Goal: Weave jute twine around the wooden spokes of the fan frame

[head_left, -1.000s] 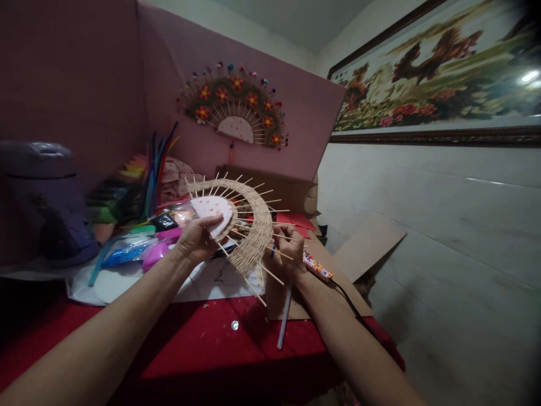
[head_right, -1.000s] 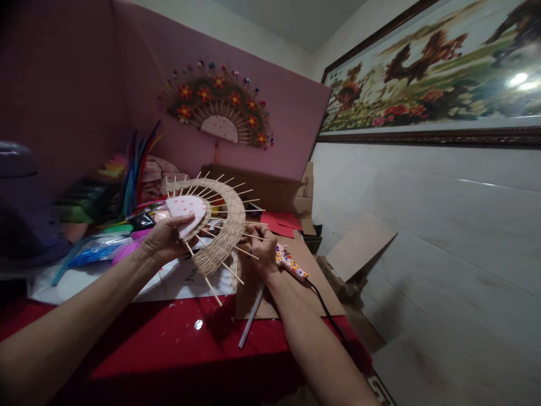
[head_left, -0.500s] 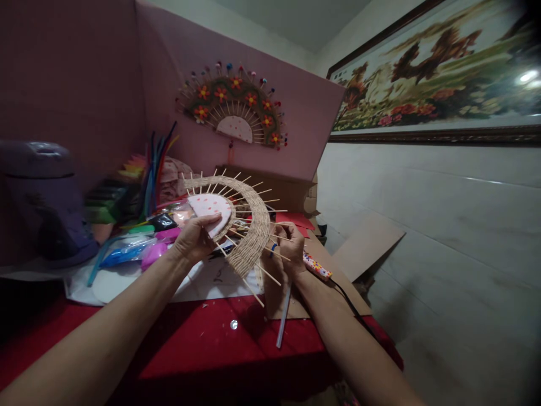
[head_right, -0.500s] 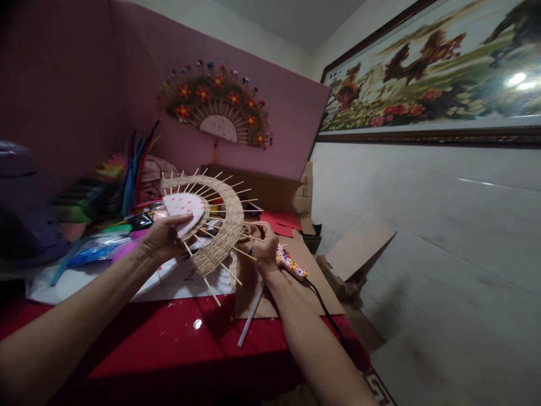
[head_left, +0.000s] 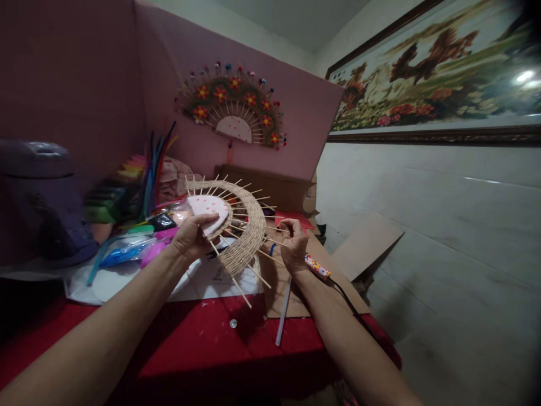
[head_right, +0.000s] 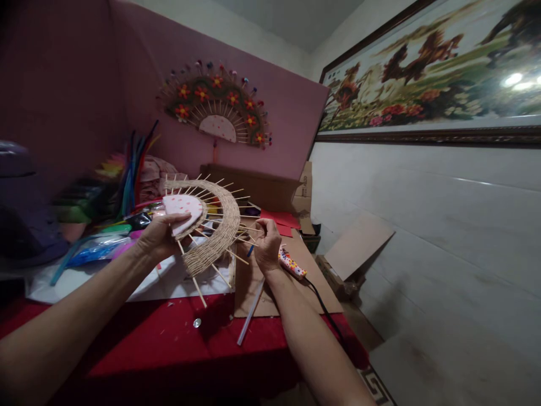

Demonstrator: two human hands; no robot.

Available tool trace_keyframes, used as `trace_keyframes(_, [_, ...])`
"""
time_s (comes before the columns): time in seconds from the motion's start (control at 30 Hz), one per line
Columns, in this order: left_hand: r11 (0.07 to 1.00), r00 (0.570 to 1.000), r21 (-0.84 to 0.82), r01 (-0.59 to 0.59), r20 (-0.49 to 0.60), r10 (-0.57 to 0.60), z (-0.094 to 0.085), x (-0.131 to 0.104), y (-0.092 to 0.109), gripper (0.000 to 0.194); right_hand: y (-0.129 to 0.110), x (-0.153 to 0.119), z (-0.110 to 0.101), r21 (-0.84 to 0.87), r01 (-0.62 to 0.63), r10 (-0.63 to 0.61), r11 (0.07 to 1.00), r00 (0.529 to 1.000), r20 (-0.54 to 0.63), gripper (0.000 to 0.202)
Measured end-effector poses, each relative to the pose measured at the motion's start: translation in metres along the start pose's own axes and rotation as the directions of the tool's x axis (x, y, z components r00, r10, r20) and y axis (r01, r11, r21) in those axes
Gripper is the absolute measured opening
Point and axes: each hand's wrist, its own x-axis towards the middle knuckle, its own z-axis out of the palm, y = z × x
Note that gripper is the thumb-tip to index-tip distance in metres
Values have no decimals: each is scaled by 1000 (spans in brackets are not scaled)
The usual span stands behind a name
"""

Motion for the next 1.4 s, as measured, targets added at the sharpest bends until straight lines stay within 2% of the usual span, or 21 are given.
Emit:
trace_keyframes(0.13, [1000, 1000, -2, 10, -7, -10, 1, -1, 1, 18, 3, 3, -2, -28, -31, 30, 999, 999, -30, 22])
trace_keyframes(0.33, [1000, 1000, 18, -8, 2, 8, 3, -3, 1, 16, -1, 7, -5, -70, -3, -2, 998, 997, -72, 20])
trace_keyframes(0.53, [999, 999, 24, 32, 3, -33, 4, -5, 3, 12, -2, 10, -6, 1, -37, 36, 999, 995, -97, 23])
trace_keyframes(0.7, [994, 993, 5, 114, 15, -114, 4, -7, 5, 12, 2, 8, -4, 90, -95, 99, 991, 994, -49, 23])
trace_keyframes(0.9, [987, 986, 12, 161, 37, -161, 7, -10, 5, 12, 3, 0, 5, 250, -240, 221, 938, 970, 100, 21])
trace_keyframes(1.03, [984, 983, 27, 175, 61, -176, 5, -7, 4, 12, 2, -3, 10, 314, -265, 227, 912, 962, 154, 16])
trace_keyframes(1.2, [976, 971, 13, 219, 97, -219, 3, -5, 3, 11, 10, -5, 13, 304, -276, 242, 912, 960, 144, 17])
trace_keyframes(1.4, [975, 967, -3, 221, 134, -219, 3, -5, 3, 12, 15, -5, 15, 293, -267, 246, 918, 964, 104, 17])
